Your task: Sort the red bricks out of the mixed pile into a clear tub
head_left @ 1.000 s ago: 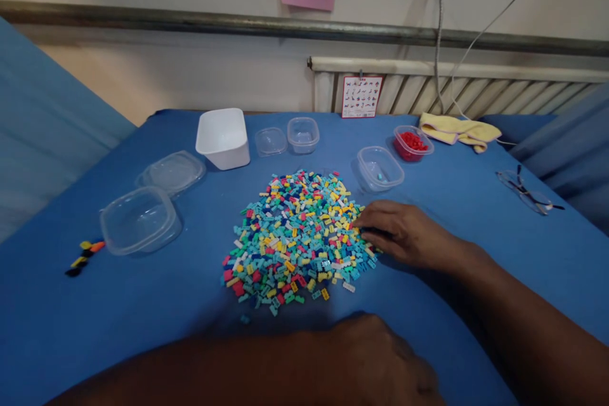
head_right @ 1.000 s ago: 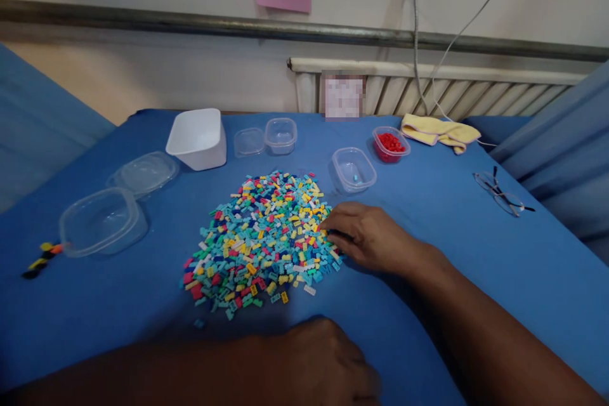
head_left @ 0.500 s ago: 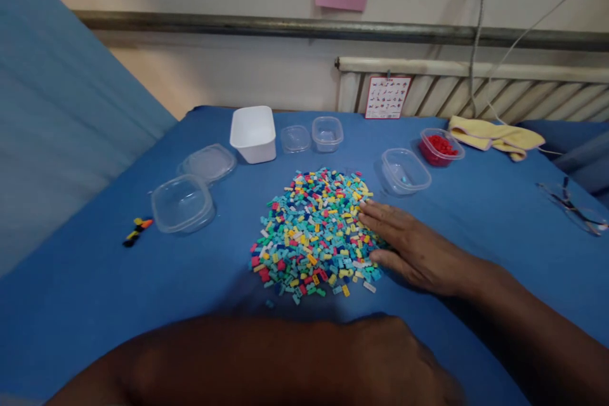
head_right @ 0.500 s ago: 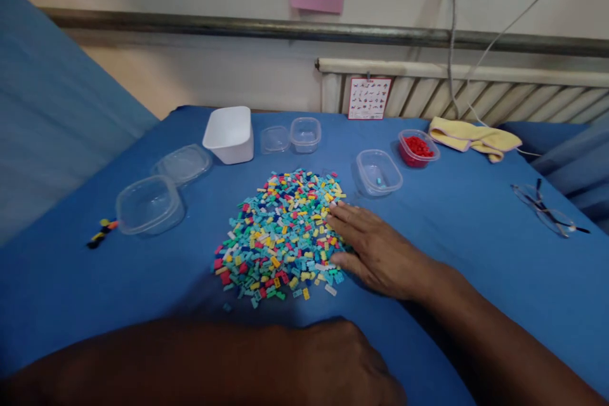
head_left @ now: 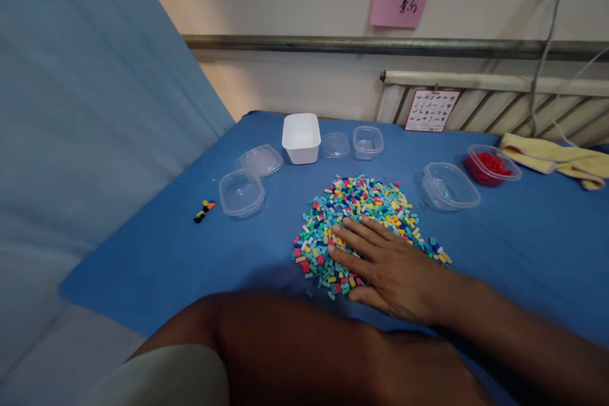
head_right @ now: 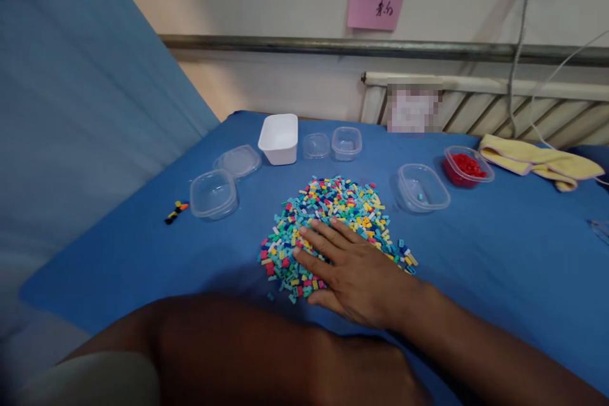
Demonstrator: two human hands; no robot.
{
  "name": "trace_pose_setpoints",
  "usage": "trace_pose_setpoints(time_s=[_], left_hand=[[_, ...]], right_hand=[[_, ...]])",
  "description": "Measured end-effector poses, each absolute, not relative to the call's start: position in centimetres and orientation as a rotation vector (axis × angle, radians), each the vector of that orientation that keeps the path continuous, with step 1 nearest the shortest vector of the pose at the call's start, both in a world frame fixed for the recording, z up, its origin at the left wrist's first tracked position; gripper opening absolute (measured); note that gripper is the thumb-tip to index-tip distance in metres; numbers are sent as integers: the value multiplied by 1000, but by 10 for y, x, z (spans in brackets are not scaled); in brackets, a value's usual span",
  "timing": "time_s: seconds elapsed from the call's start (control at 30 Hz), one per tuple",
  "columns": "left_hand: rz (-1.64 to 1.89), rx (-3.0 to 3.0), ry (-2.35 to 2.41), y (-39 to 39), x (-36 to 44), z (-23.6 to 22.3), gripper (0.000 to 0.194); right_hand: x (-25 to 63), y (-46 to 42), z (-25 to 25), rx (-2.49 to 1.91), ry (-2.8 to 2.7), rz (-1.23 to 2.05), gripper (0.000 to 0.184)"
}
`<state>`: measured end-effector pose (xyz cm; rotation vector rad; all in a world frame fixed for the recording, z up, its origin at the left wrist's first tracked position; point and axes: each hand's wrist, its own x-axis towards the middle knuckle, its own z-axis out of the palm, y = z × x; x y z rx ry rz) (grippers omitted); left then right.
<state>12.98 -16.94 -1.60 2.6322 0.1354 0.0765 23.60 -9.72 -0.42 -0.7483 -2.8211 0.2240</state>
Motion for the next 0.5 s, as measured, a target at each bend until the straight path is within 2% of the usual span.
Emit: trace_pose_setpoints(time_s=[0.13, 0.23, 0.33, 0.5], left_hand=[[127, 2589, 86, -170, 133, -19, 27], [153, 2541, 30, -168, 135, -26, 19], [160, 2493, -17, -164, 135, -37, 25], [160, 2366, -72, -157, 133, -45, 25]], right_hand=[[194, -81, 5, -667, -2881, 252, 74], [175, -63, 10, -720, -2881, 208, 68], [178, -41, 9, -863, -2866, 158, 63], [200, -29, 11, -1125, -2788, 224, 70]])
